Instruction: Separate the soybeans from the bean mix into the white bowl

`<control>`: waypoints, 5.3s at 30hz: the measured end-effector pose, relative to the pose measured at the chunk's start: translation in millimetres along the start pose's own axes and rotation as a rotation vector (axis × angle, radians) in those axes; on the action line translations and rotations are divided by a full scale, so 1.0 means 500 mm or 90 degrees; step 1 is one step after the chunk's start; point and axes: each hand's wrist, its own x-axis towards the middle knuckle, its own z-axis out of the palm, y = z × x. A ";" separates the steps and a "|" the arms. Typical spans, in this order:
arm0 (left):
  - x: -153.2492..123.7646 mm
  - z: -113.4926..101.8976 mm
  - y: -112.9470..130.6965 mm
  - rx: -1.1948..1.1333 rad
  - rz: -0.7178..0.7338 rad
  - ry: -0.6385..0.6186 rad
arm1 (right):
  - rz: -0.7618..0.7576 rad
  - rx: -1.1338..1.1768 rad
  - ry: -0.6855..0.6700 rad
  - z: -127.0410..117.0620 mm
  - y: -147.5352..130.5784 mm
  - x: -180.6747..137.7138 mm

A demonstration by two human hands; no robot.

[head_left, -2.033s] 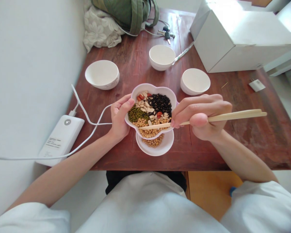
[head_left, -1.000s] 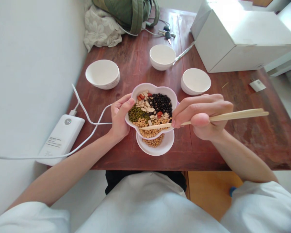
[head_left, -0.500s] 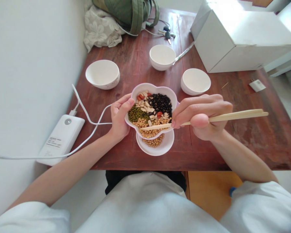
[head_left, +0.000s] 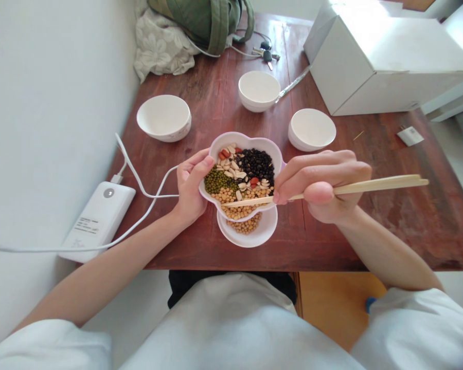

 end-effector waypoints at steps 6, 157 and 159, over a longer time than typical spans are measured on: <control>0.000 -0.001 0.000 0.005 0.004 -0.005 | -0.008 -0.006 -0.008 -0.002 0.001 -0.002; 0.003 -0.010 -0.008 0.021 0.054 -0.041 | -0.071 0.079 -0.151 -0.050 0.012 0.014; 0.004 -0.010 -0.008 0.017 0.050 -0.043 | -0.073 0.084 -0.140 -0.049 0.012 0.014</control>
